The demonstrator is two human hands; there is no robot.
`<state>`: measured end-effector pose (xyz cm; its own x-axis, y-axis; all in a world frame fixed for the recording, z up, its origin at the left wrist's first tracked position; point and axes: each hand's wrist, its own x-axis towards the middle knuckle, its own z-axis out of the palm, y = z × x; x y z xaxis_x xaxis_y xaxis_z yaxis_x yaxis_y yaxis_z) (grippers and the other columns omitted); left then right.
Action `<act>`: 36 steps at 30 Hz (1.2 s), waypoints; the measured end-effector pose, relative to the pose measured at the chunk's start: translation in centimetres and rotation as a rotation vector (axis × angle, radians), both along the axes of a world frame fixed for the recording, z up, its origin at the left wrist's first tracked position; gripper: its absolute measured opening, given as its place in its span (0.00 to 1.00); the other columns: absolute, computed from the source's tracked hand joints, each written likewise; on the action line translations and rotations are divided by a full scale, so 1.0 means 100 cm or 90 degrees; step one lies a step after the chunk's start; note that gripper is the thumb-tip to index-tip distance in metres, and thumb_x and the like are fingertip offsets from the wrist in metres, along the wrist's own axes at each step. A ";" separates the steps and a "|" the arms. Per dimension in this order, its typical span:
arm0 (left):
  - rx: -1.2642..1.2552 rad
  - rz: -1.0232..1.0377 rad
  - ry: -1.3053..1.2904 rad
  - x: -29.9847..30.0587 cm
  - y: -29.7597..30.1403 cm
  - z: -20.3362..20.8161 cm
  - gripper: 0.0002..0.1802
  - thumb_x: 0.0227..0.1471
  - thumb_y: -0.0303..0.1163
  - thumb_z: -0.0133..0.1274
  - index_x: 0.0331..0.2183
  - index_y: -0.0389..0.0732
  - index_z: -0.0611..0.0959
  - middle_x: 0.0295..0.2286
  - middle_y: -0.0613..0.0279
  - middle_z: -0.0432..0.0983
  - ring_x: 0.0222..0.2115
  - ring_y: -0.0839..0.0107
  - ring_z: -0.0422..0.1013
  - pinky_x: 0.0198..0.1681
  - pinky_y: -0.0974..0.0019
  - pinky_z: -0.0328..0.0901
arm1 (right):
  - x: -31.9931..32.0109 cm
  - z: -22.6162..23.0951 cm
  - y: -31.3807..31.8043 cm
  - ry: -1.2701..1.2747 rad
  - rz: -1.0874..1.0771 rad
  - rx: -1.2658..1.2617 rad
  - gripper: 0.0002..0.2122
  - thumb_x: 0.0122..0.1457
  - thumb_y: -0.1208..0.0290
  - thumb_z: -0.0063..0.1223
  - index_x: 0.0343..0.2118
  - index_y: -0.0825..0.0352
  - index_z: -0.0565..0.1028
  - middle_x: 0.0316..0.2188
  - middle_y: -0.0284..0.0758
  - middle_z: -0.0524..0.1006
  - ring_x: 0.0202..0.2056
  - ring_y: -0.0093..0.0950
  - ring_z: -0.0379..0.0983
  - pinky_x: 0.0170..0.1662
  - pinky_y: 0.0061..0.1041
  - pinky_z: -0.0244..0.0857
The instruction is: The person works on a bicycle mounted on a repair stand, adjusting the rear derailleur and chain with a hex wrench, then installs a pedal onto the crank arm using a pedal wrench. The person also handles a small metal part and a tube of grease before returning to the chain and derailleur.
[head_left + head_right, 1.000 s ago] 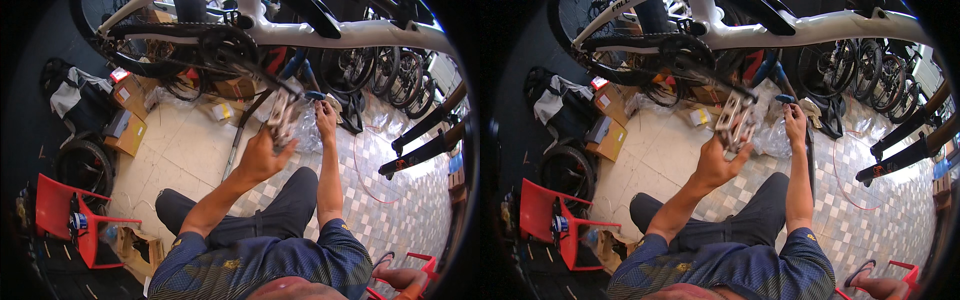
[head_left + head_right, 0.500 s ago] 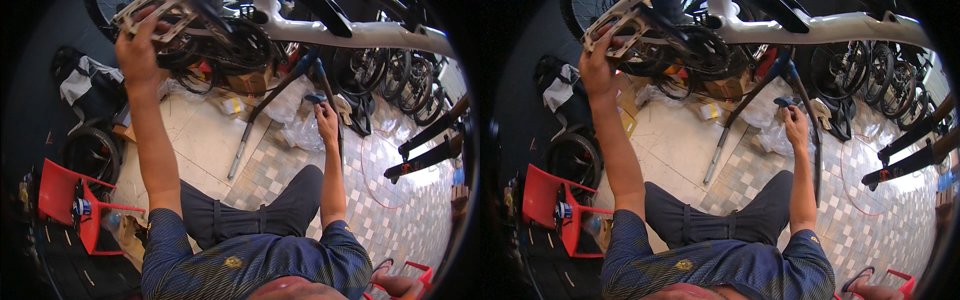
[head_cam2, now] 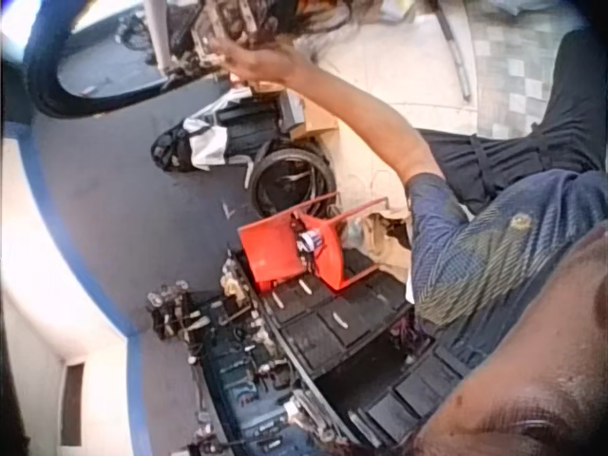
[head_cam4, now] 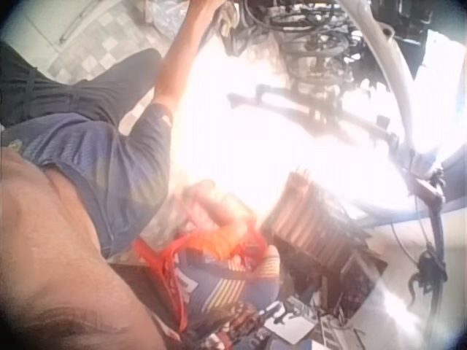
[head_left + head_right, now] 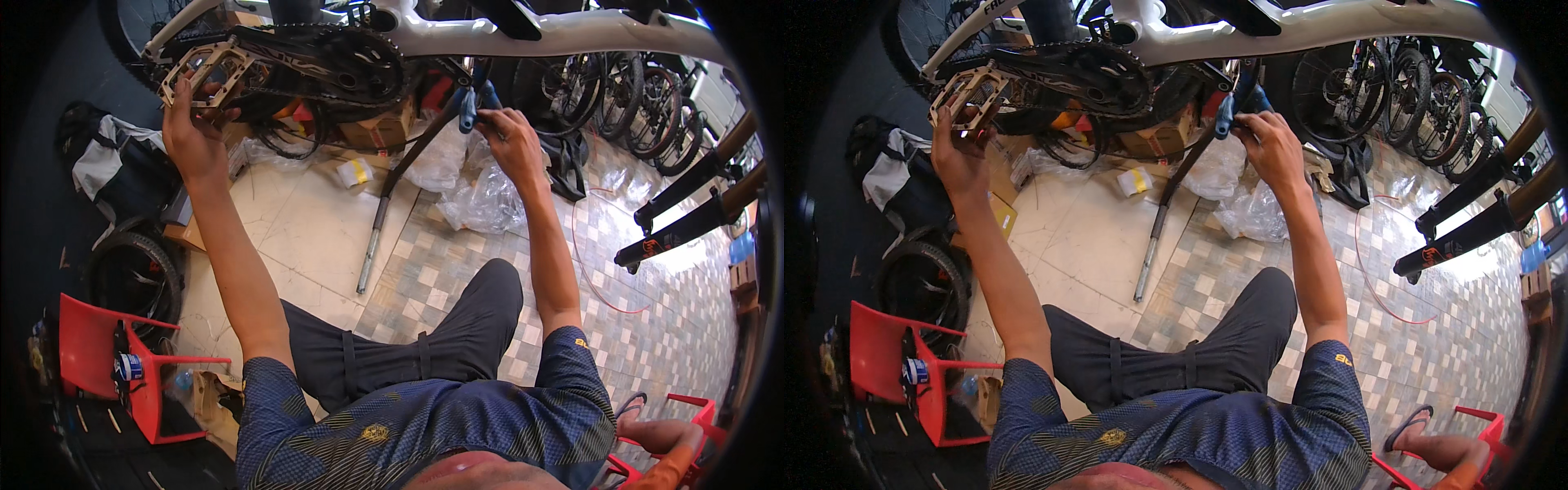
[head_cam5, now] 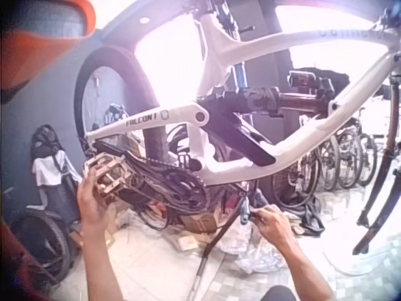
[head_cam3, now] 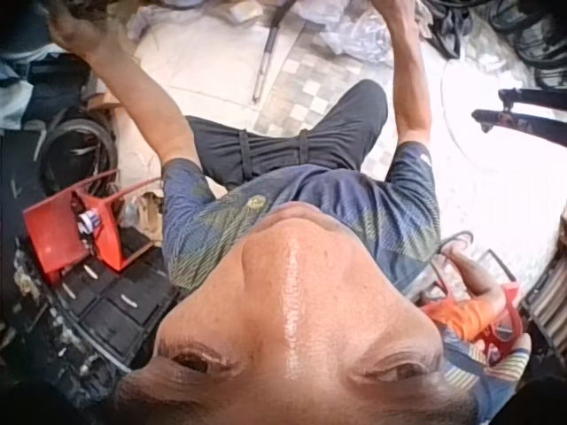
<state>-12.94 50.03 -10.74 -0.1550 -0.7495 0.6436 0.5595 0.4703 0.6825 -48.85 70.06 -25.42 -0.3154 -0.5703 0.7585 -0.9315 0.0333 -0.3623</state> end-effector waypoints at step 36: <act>-0.283 0.221 -0.090 -0.012 0.009 0.035 0.12 0.56 0.33 0.57 0.41 0.39 0.82 0.29 0.66 0.78 0.27 0.79 0.74 0.26 0.73 0.68 | -0.004 0.008 -0.072 0.289 -0.084 0.256 0.07 0.56 0.70 0.49 0.33 0.61 0.79 0.25 0.41 0.80 0.31 0.38 0.80 0.33 0.38 0.71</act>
<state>-14.10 50.92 -7.25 -0.0560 -0.4349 0.8987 0.2386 0.8682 0.4350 -49.20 62.88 -24.57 -0.0995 -0.8170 0.5679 -0.9684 0.2107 0.1334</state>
